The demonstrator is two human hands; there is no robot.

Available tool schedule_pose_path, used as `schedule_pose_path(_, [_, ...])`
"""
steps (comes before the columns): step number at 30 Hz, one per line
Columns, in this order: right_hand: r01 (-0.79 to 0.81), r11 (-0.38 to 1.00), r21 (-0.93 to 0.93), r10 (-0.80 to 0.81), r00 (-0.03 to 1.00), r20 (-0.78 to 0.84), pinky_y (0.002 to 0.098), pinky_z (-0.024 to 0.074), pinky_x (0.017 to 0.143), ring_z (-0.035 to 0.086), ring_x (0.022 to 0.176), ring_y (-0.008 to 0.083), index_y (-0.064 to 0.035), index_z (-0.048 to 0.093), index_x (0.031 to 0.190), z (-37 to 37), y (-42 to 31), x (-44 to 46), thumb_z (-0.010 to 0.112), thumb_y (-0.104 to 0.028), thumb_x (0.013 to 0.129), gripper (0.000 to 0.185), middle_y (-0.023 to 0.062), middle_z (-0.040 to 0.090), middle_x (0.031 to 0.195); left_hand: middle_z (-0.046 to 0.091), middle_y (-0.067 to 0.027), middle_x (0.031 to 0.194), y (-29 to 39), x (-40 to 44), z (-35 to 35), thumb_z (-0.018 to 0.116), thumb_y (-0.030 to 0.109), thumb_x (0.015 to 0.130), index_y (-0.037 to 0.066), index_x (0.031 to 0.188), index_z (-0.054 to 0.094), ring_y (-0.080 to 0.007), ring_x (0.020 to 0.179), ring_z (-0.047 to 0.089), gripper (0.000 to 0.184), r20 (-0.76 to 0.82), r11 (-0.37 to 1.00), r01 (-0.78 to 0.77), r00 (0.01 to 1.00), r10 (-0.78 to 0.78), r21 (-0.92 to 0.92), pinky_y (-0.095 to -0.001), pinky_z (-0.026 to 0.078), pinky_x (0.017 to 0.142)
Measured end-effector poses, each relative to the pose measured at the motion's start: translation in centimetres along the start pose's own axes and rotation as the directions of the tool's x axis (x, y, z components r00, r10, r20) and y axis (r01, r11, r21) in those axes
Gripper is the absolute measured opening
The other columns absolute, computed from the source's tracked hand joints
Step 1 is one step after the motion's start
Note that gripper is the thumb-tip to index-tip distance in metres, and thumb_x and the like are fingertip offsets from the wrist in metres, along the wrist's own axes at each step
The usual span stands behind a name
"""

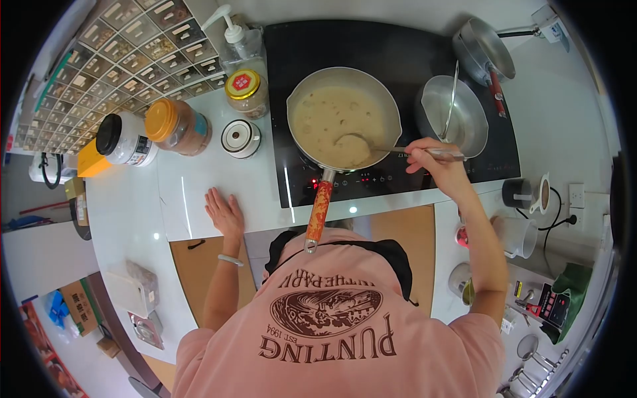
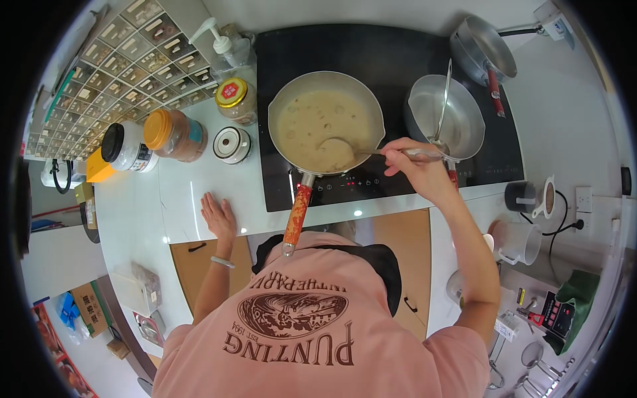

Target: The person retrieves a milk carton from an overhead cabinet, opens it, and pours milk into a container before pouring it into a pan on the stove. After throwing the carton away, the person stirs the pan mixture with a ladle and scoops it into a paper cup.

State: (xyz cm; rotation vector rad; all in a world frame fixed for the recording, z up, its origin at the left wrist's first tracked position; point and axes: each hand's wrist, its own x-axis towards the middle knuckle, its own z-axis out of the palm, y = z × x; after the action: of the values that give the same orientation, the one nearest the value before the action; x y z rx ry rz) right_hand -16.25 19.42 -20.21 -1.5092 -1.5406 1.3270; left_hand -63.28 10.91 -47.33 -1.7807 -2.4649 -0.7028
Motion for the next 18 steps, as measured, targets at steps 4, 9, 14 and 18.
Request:
schedule_pose_path(4, [-0.068,0.908,0.414,0.13,0.984,-0.125,0.0319,0.0585,0.068,0.07,0.072,0.0209,0.0028,0.064,0.103,3.1,2.8,1.3,0.061,-0.019,0.094,0.024,0.0116,0.068,0.085,0.038,-0.0235,0.147,0.0,0.0,0.0,0.043,0.036,0.1,-0.003,0.144,0.033,-0.041,0.139,0.03,0.06,-0.009,1.0,-0.003,1.0,0.003,-0.002,-0.0534,0.021,0.114])
schedule_pose_path(9, [0.039,0.848,0.528,0.083,0.975,-0.204,0.0297,0.0566,0.072,0.07,0.074,0.023,0.0037,0.064,0.103,6.1,2.4,1.6,0.06,-0.018,0.095,0.024,0.017,0.067,0.087,0.038,-0.0234,0.147,0.0,0.0,-0.1,0.044,0.036,0.1,-0.003,0.144,0.033,-0.0408,0.139,0.031,0.06,-0.008,1.0,-0.005,1.0,0.005,0.002,-0.0531,0.021,0.114])
schedule_pose_path(14, [0.297,0.934,0.198,-0.224,0.919,-0.324,0.0262,0.0526,0.075,0.07,0.077,0.0202,0.0032,0.063,0.106,6.0,-0.3,1.7,0.058,-0.013,0.096,0.019,0.0123,0.067,0.09,0.038,-0.0231,0.147,0.0,0.0,-0.1,0.044,0.037,0.1,-0.003,0.144,0.034,-0.0404,0.139,0.031,0.06,-0.011,1.0,-0.011,1.0,0.011,0.002,-0.053,0.021,0.114])
schedule_pose_path(18, [0.454,0.882,-0.123,-0.469,0.826,-0.314,0.0255,0.0505,0.072,0.068,0.078,0.0171,0.0007,0.064,0.106,5.0,-1.4,1.7,0.057,-0.006,0.095,0.014,0.0098,0.064,0.089,0.038,-0.023,0.147,-0.1,0.0,0.0,0.044,0.037,0.1,-0.002,0.144,0.034,-0.0404,0.139,0.031,0.06,-0.013,1.0,-0.008,1.0,0.008,-0.006,-0.0532,0.021,0.114])
